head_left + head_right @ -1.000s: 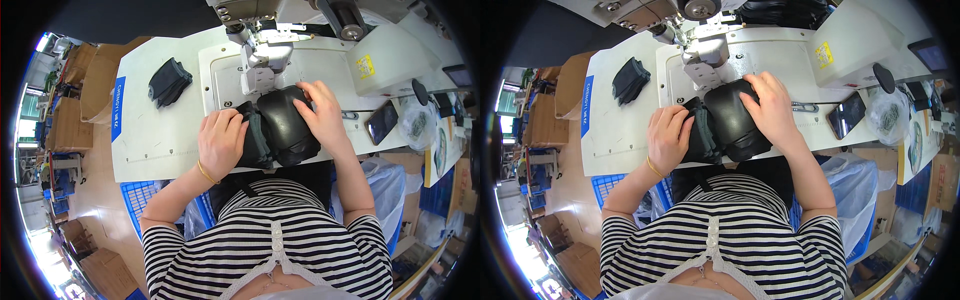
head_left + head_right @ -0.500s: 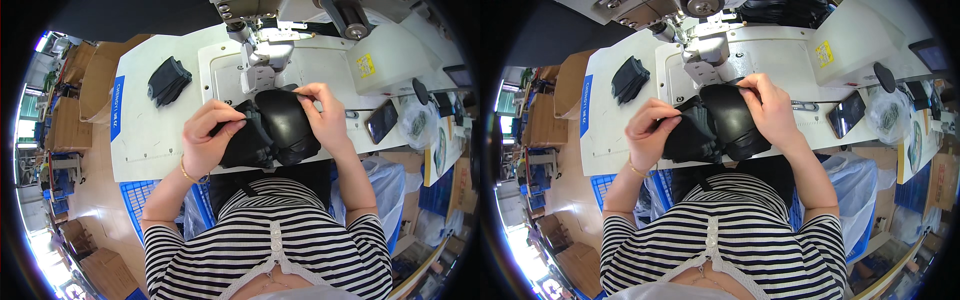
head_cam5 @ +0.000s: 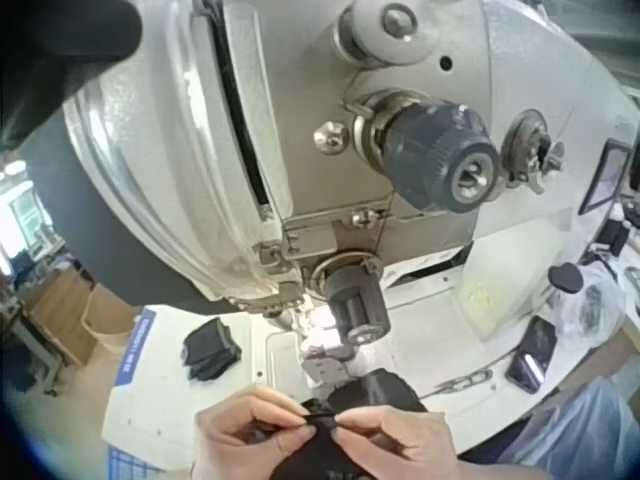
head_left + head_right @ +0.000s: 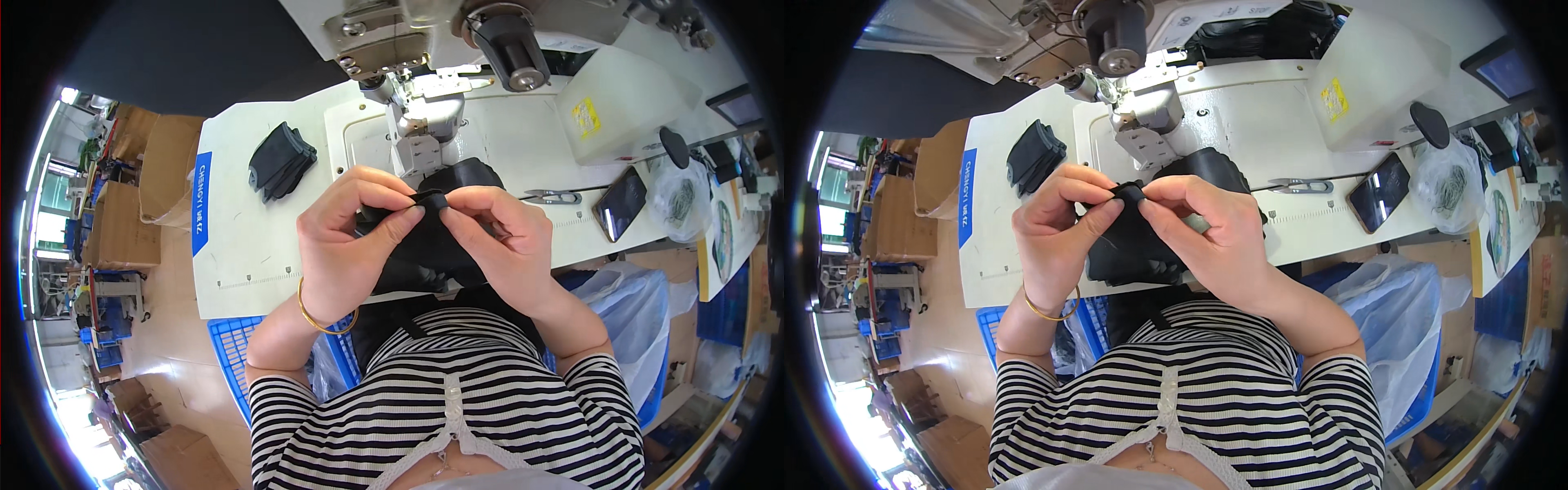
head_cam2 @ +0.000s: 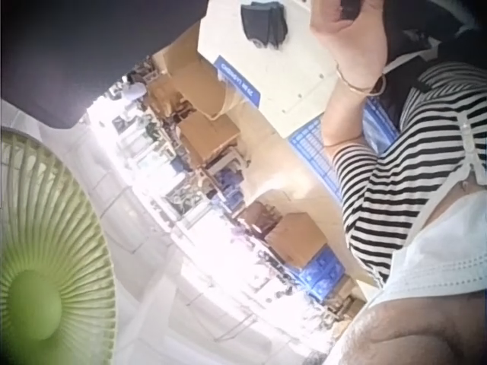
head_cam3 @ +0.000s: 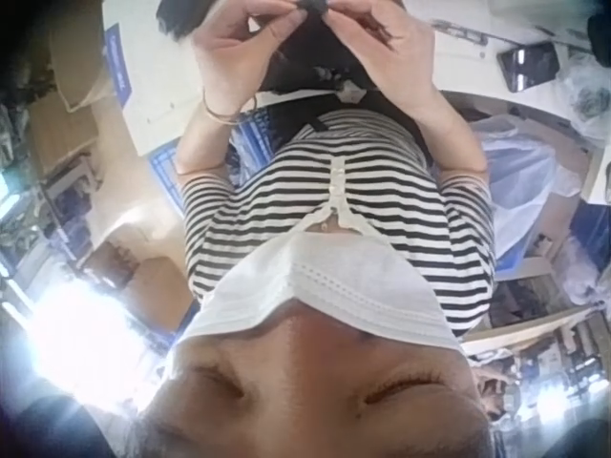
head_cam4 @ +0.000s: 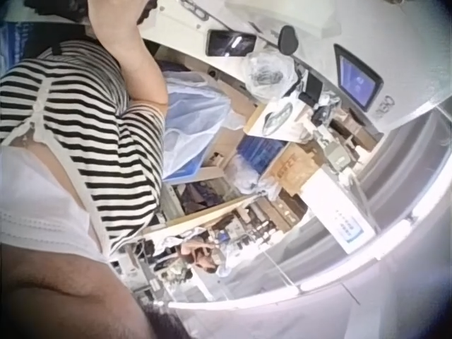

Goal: Sewing pieces of black material together using an industrial sewing machine to form shoe components.

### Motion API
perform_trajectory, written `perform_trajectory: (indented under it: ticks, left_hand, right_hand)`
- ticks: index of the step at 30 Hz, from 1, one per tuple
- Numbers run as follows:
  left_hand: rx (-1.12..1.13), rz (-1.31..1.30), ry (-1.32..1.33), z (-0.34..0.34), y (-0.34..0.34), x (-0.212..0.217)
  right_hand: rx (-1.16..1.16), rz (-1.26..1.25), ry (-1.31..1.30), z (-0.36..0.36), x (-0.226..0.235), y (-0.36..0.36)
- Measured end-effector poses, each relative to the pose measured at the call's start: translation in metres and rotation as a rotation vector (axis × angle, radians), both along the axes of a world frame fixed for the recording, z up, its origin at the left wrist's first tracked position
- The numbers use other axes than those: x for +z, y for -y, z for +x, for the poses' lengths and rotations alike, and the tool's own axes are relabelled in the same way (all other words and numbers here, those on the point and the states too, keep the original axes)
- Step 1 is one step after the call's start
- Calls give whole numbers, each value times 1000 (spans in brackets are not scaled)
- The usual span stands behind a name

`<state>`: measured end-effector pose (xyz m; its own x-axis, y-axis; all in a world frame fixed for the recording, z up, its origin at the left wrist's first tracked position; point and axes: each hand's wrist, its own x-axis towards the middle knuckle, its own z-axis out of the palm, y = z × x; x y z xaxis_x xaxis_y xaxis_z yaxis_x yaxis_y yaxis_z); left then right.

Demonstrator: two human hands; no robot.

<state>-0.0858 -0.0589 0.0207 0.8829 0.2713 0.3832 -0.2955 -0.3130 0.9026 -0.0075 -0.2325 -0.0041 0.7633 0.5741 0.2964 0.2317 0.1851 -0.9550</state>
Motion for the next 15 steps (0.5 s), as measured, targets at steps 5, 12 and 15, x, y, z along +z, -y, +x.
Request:
perform_trajectory:
  ticks: [5,12,15]
  left_hand:
    - [22,-87,-12,1,6,3]
    - [-2,-78,-93,3,4,3]
    - [-8,-85,-96,3,3,2]
  right_hand:
    - [-42,-3,39,-1,2,-3]
    - [-87,85,148,-2,-2,-8]
    - [-97,78,155,-2,-3,-8]
